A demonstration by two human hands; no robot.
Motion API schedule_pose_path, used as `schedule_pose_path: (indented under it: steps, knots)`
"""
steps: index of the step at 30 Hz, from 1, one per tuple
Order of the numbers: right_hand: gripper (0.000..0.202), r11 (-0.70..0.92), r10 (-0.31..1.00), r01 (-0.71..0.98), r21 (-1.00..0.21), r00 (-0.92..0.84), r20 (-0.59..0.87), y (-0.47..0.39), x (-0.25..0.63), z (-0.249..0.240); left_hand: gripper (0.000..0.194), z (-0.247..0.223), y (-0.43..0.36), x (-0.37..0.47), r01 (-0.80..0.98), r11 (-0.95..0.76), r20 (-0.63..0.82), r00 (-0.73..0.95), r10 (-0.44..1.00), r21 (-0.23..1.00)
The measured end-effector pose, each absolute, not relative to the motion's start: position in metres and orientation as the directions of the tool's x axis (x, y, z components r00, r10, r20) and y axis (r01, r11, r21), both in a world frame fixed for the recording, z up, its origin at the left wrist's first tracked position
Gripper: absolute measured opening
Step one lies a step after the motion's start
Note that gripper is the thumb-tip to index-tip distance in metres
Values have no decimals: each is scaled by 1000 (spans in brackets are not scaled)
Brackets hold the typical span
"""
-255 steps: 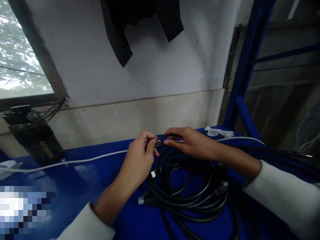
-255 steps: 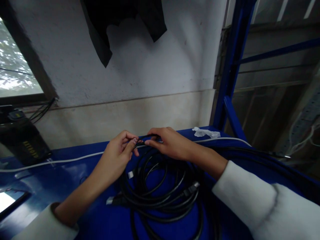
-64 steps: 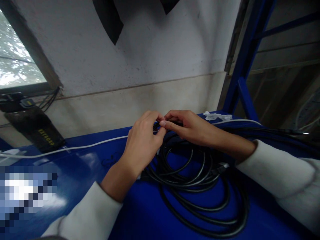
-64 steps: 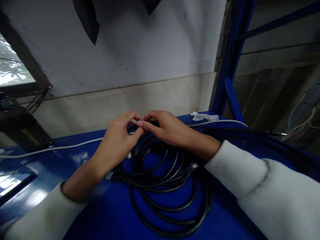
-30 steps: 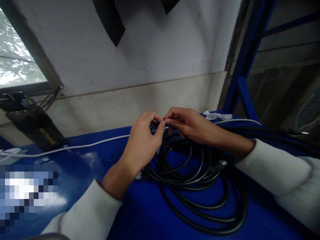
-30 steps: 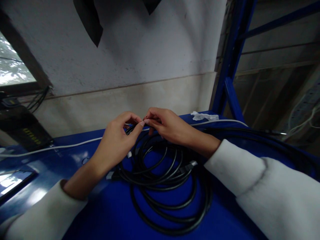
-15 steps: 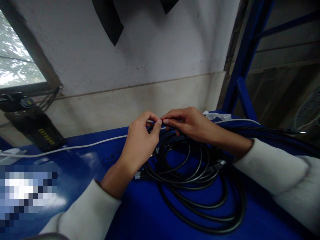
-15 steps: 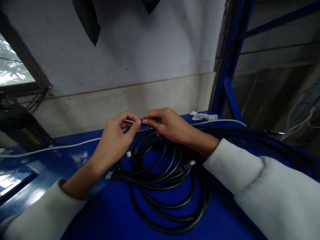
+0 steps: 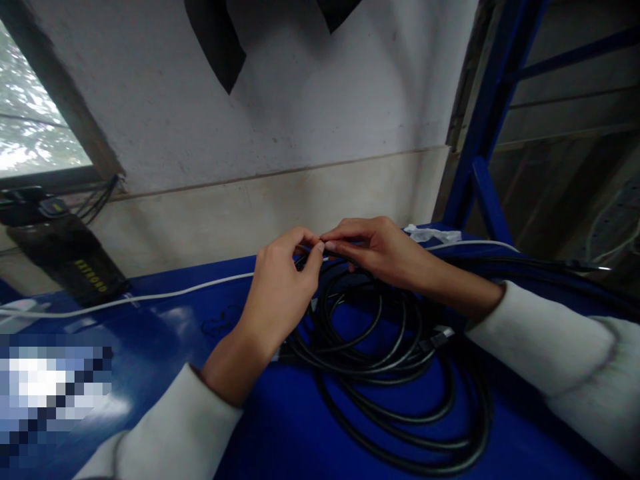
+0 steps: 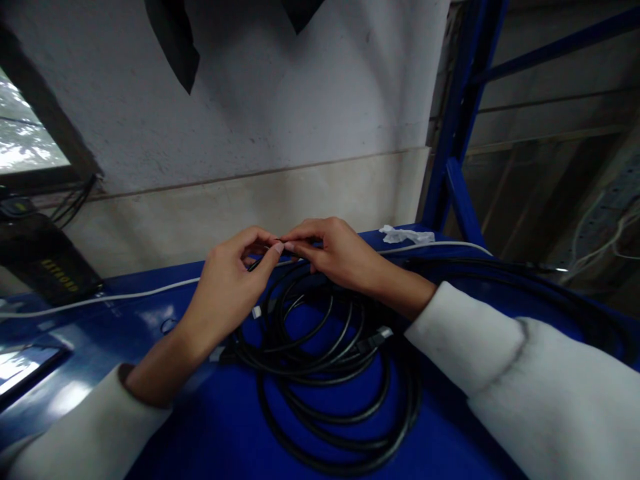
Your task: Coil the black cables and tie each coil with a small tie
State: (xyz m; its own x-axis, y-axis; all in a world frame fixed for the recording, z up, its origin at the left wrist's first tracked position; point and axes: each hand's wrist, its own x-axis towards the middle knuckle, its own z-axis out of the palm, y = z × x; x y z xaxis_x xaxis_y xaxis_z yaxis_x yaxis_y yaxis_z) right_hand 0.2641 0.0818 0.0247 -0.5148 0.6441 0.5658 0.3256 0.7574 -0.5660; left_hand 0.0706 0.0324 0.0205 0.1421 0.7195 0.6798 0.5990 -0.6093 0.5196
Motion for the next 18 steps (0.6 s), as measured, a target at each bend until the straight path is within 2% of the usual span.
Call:
schedule_pose_path:
  steps: [6, 18]
  knots:
    - [26, 673, 722, 285, -682, -454, 523, 81, 262, 23, 13, 21, 31, 72, 627, -599, 688, 134, 713, 498]
    - [34, 721, 686, 331, -609, -464, 560, 82, 262, 22, 13, 22, 31, 71, 623, -600, 685, 138, 716, 501]
